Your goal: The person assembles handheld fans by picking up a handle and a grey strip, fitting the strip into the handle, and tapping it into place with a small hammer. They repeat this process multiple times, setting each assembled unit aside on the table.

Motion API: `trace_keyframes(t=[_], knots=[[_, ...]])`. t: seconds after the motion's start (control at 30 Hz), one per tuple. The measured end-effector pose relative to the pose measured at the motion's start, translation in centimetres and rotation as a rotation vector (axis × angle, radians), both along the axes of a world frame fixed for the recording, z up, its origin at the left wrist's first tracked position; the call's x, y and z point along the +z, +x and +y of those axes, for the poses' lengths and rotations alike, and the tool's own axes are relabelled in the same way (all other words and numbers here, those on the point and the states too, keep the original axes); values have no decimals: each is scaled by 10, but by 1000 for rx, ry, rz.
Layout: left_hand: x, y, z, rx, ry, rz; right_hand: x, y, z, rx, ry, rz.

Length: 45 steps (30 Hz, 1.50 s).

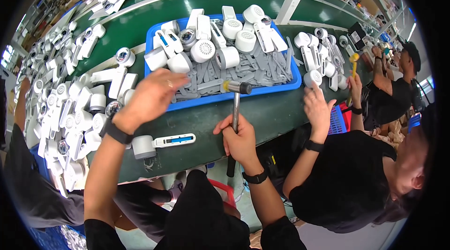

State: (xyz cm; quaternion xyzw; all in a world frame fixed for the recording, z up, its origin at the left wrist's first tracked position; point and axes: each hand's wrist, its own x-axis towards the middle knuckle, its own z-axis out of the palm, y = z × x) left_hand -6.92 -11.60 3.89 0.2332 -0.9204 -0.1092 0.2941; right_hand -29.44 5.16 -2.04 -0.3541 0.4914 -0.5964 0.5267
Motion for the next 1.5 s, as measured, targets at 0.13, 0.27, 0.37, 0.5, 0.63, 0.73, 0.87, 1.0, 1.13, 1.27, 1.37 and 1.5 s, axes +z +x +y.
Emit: trace_keyframes(t=[0.13, 0.27, 0.37, 0.5, 0.63, 0.73, 0.87, 1.0, 1.13, 1.27, 1.37, 1.5], knots=[[-8, -20, 5, 38, -48, -104, -6, 0, -1, -19, -7, -13], [-1, -2, -10, 51, 49, -302, -9, 2, 7, -85, -51, -27], [2, -14, -7, -3, 179, -106, -10, 1, 9, -13, -81, -12], [21, -59, 0, 44, 191, 21, -6, -10, 9, 276, -351, 502], [25, -108, -18, -41, 192, -42, 1, -2, 10, 347, -379, 676], [18, -134, -34, -172, -272, -67, 1, -1, 8, 348, -407, 708], [2, -156, -52, -165, -198, -167, 0, -5, 7, 330, -348, 650], [9, -180, -55, -159, -129, -186, 1, -7, 8, 326, -390, 639], [-13, -206, -62, -185, -308, -256, 5, -8, 9, 309, -319, 537], [-4, -204, -57, -147, -283, -301, 5, -8, 9, 267, -321, 533], [7, -185, -44, -209, -230, -66, 1, -9, 11, 275, -325, 560], [46, -134, 7, 54, 662, 388, 1, -16, 14, 214, -295, 364]])
